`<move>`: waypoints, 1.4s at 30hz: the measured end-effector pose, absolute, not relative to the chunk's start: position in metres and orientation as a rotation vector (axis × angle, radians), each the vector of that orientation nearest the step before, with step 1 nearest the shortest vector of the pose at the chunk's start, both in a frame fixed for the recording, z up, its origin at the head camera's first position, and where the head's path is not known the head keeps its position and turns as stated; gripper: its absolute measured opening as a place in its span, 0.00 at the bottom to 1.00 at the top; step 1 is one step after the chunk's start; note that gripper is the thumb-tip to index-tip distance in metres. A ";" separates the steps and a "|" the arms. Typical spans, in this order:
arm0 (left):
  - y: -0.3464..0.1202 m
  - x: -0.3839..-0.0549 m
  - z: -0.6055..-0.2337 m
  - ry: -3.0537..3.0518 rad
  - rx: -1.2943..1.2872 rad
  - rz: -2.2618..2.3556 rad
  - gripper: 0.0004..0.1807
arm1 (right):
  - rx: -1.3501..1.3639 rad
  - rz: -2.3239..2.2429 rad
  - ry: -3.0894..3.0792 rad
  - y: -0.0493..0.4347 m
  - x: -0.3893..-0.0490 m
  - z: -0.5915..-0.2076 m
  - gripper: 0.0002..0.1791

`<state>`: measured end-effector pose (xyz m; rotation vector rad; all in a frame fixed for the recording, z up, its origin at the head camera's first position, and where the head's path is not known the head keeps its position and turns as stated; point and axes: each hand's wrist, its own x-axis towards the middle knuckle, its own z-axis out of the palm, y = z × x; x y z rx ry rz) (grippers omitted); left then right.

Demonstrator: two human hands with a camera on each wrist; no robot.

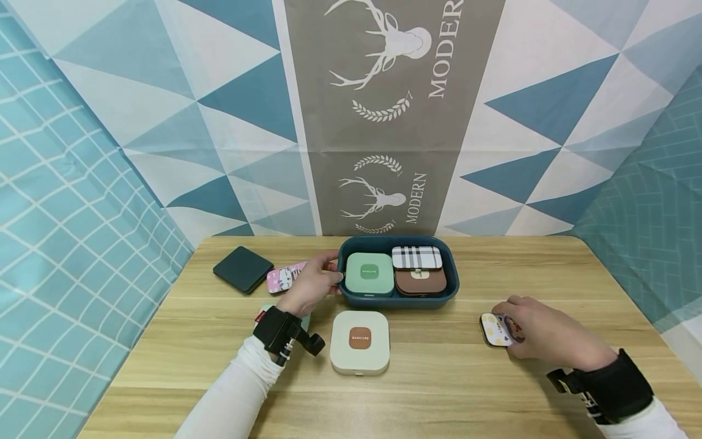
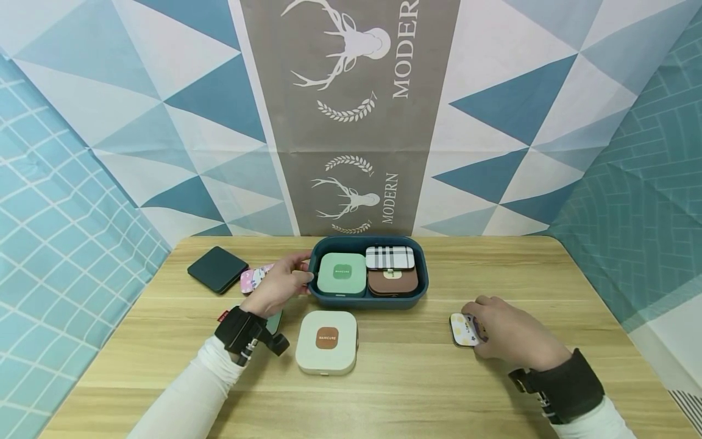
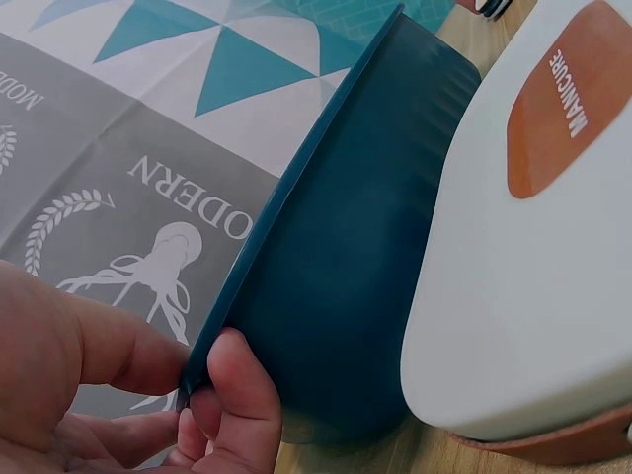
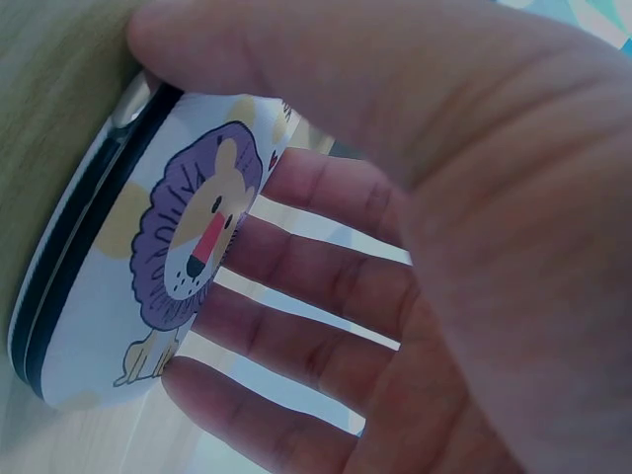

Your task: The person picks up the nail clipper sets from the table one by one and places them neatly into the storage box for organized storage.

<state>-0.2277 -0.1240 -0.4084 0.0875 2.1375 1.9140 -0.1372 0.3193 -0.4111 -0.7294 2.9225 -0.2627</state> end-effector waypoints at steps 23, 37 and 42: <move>-0.124 -0.227 -0.408 2.141 0.090 1.914 0.32 | -0.751 -0.266 2.956 0.321 -0.134 -0.401 0.33; -0.124 -0.228 -0.409 2.133 0.092 1.911 0.32 | -0.767 -0.280 2.983 0.320 -0.134 -0.390 0.33; -0.124 -0.228 -0.409 2.135 0.088 1.909 0.32 | -0.786 -0.298 3.005 0.318 -0.134 -0.386 0.31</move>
